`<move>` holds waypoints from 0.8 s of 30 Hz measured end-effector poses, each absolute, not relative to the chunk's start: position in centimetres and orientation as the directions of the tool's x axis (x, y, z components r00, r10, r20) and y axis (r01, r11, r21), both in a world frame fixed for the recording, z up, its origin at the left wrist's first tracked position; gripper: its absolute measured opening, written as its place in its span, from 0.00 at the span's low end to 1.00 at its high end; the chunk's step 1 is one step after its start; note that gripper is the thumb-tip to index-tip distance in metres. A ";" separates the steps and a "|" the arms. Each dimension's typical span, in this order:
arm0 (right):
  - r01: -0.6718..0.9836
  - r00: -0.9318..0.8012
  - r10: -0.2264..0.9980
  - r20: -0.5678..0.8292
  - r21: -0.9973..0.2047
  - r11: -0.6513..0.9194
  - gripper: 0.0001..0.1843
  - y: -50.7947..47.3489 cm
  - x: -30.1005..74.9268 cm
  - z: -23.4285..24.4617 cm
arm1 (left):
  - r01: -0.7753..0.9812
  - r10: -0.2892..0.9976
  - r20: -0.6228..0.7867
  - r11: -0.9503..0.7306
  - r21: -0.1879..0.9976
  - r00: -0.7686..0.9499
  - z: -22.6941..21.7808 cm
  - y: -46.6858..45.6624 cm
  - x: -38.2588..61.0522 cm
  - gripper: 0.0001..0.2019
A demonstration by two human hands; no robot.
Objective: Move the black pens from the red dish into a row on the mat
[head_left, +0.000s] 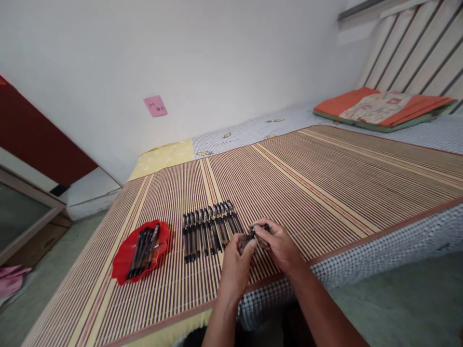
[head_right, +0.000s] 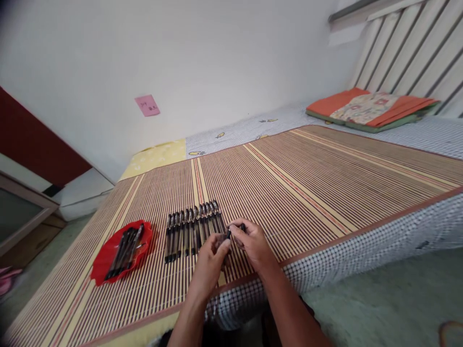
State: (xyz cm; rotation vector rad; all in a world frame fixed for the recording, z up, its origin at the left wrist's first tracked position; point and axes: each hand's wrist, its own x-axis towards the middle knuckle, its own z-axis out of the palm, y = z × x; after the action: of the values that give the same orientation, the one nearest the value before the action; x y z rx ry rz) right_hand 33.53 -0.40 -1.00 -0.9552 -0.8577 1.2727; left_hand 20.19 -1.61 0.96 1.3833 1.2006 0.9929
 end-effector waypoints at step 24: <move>-0.450 0.149 0.989 -0.021 -0.892 0.049 0.14 -0.1 33.6 -1.5 | -0.032 0.920 -0.203 0.227 0.973 0.334 0.6 -1.6 20.2 0.19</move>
State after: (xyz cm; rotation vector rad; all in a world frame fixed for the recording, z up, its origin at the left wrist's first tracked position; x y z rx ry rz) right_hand 33.63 -0.10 -1.51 -0.9176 -0.7624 1.2761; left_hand 20.18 -1.61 0.63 1.1388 1.0094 0.8396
